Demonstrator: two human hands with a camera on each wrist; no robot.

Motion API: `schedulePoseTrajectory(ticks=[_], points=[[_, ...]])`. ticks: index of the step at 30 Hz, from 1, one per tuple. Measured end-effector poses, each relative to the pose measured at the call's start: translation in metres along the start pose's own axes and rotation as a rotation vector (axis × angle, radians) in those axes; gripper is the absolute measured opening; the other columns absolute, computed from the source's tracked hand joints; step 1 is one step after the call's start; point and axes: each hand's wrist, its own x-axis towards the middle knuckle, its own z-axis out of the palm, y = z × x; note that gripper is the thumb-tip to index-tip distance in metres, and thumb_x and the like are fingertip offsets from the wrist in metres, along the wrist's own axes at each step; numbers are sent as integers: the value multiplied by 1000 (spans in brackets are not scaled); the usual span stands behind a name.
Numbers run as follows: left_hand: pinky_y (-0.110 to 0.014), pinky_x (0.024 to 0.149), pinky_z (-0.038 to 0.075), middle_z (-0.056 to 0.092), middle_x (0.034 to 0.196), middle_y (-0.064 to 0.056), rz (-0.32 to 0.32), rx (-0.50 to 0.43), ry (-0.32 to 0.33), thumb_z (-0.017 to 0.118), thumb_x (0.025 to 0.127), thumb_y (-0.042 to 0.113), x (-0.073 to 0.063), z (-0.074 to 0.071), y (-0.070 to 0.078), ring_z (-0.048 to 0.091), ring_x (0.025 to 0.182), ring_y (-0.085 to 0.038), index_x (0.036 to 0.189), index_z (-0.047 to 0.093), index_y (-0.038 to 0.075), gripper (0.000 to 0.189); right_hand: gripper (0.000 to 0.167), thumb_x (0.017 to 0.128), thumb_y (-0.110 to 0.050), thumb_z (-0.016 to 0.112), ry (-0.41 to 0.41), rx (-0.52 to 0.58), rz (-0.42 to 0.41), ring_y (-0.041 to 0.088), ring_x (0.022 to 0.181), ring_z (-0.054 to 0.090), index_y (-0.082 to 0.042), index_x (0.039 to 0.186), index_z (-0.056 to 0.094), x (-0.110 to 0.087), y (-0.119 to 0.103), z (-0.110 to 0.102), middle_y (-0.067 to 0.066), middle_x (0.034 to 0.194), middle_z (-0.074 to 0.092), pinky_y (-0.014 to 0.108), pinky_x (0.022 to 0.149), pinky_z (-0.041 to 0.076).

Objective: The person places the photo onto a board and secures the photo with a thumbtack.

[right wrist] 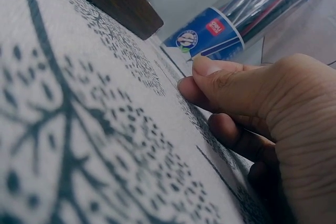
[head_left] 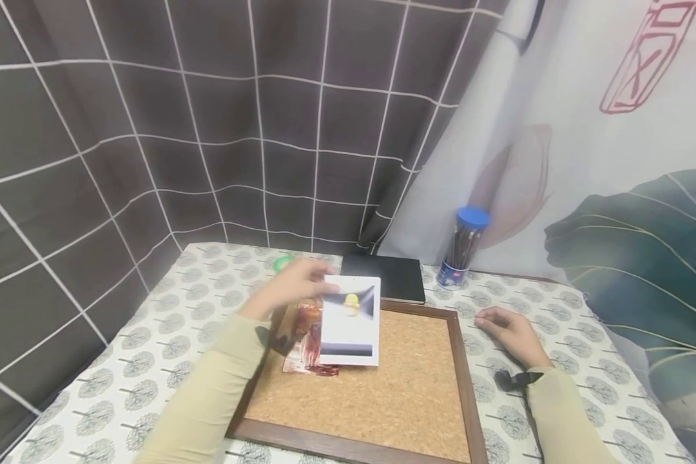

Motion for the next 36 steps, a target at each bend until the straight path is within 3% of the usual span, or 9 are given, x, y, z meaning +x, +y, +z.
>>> schedulePoseTrajectory(ticks=[6, 10, 14, 18, 24, 36], points=[[-51, 63, 58, 72, 88, -1, -42, -100, -91, 77, 88, 16, 23, 49, 10, 71, 69, -33, 113, 68, 8, 28, 31, 94, -43, 69, 5, -2, -9, 37, 107, 66, -14, 106, 72, 0, 0, 1, 10, 109, 73, 60, 96, 44], [-40, 55, 56, 70, 78, 3, -43, -21, -101, 78, 87, 14, 27, 69, 10, 71, 65, -28, 113, 68, 8, 29, 32, 95, -43, 68, -1, -4, -6, 38, 108, 66, -14, 106, 72, 1, -1, 1, 11, 110, 73, 60, 97, 43], [-26, 60, 52, 65, 73, 6, 7, 139, -86, 79, 86, 13, 29, 83, 5, 66, 62, -16, 114, 69, 8, 30, 33, 95, -45, 68, -5, -9, 12, 39, 111, 64, -14, 107, 71, 1, 0, 0, 13, 112, 72, 62, 98, 41], [-26, 63, 50, 61, 72, 7, 39, 252, -51, 78, 86, 14, 29, 89, 1, 57, 62, -9, 112, 69, 10, 28, 35, 94, -46, 67, -16, 4, 21, 40, 113, 63, -14, 107, 71, 1, 0, 0, 13, 114, 72, 63, 99, 40], [-25, 63, 49, 60, 74, 8, 53, 303, -52, 76, 89, 16, 31, 92, -7, 54, 62, -8, 112, 68, 13, 25, 33, 94, -44, 68, -15, 24, 24, 40, 113, 63, -14, 107, 71, 0, 1, 1, 13, 114, 71, 63, 99, 40], [-25, 71, 51, 71, 95, 3, 78, 373, -18, 77, 88, 14, 29, 97, -11, 59, 73, -7, 110, 69, 16, 24, 32, 95, -44, 68, -26, 13, 20, 40, 113, 62, -14, 107, 71, 1, 1, 1, 13, 114, 71, 63, 99, 39]])
